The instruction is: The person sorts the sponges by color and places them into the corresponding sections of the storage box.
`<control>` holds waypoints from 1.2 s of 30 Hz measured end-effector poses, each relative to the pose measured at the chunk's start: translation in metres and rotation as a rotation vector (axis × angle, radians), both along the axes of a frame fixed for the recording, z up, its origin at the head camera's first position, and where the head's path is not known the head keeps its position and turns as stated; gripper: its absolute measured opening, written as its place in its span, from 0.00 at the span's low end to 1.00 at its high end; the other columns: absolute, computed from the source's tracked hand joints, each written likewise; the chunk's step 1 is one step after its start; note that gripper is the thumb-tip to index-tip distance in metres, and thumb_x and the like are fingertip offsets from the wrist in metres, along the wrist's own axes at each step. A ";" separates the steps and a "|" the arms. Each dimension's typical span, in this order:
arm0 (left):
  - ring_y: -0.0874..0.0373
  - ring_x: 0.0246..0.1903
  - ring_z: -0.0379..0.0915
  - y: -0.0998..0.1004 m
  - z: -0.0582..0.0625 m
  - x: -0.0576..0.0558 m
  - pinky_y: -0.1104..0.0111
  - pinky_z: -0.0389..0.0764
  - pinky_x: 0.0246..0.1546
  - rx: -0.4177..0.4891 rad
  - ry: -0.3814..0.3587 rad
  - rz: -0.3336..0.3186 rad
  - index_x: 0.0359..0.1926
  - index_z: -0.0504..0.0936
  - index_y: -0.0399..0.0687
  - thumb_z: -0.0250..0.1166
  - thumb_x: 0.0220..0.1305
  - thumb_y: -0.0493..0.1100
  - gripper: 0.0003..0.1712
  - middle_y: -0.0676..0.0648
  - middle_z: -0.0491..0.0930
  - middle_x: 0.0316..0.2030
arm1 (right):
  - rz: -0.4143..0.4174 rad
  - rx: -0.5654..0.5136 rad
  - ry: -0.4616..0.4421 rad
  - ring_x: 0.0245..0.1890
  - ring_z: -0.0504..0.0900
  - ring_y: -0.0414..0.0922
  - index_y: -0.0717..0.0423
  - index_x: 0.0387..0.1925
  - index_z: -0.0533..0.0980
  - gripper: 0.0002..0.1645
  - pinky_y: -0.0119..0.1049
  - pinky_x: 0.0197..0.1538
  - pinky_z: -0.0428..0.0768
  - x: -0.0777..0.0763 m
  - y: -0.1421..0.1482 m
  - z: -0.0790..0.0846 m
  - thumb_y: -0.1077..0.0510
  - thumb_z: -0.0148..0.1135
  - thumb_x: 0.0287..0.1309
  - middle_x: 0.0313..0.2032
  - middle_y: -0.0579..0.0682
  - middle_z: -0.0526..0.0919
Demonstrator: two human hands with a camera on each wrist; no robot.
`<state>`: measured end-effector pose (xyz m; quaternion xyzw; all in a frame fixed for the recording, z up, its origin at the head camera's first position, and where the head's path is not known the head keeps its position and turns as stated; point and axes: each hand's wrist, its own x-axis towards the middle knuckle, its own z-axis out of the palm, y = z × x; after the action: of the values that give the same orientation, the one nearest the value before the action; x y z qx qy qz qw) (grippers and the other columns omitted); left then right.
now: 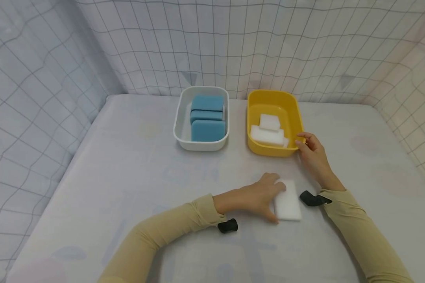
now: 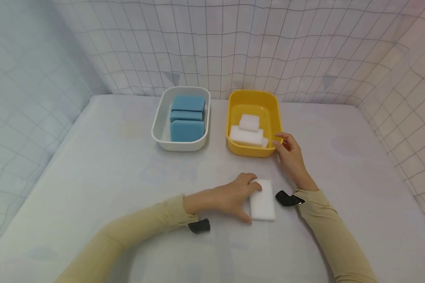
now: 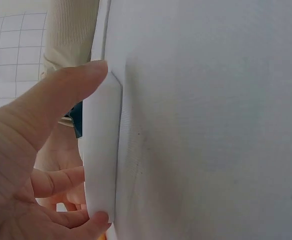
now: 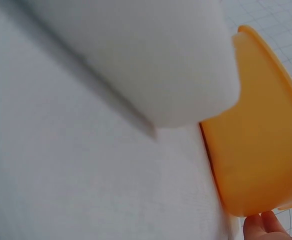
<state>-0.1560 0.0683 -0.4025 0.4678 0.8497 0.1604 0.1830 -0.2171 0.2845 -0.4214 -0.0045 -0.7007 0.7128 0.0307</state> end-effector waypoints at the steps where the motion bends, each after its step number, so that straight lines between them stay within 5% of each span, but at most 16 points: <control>1: 0.54 0.61 0.53 0.001 0.001 0.000 0.73 0.65 0.61 -0.011 0.015 -0.006 0.60 0.64 0.47 0.74 0.45 0.58 0.45 0.44 0.59 0.61 | -0.002 0.001 0.002 0.35 0.64 0.35 0.45 0.46 0.71 0.10 0.17 0.35 0.67 0.000 0.000 0.000 0.58 0.55 0.64 0.41 0.40 0.68; 7: 0.57 0.49 0.56 0.005 0.009 0.001 0.77 0.64 0.46 -0.062 0.107 -0.046 0.50 0.66 0.46 0.72 0.45 0.61 0.38 0.48 0.62 0.46 | -0.004 -0.021 0.022 0.32 0.63 0.34 0.44 0.44 0.72 0.09 0.17 0.33 0.66 -0.001 -0.001 0.000 0.60 0.54 0.64 0.36 0.40 0.67; 12: 0.57 0.46 0.56 0.007 0.009 0.002 0.77 0.63 0.43 -0.080 0.161 -0.063 0.47 0.65 0.45 0.71 0.46 0.61 0.37 0.49 0.61 0.42 | 0.007 -0.034 0.021 0.31 0.63 0.34 0.43 0.43 0.72 0.09 0.17 0.33 0.66 -0.001 -0.001 -0.001 0.60 0.53 0.65 0.35 0.40 0.66; 25: 0.60 0.49 0.58 0.005 0.007 -0.010 0.79 0.66 0.43 -0.053 0.022 -0.053 0.55 0.66 0.53 0.71 0.48 0.57 0.36 0.50 0.64 0.50 | 0.005 -0.004 0.013 0.33 0.64 0.35 0.45 0.46 0.71 0.09 0.17 0.33 0.67 -0.002 0.001 -0.002 0.58 0.54 0.64 0.39 0.40 0.68; 36: 0.59 0.50 0.58 0.000 0.008 -0.010 0.78 0.66 0.46 0.004 0.027 -0.044 0.56 0.67 0.51 0.71 0.48 0.54 0.36 0.48 0.64 0.54 | -0.010 0.071 -0.008 0.31 0.63 0.34 0.42 0.46 0.71 0.10 0.18 0.31 0.65 -0.001 0.003 -0.001 0.56 0.55 0.64 0.34 0.41 0.64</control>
<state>-0.1664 0.0680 -0.3948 0.4888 0.8412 0.1520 0.1741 -0.2180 0.2874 -0.4225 -0.0096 -0.7257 0.6872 0.0316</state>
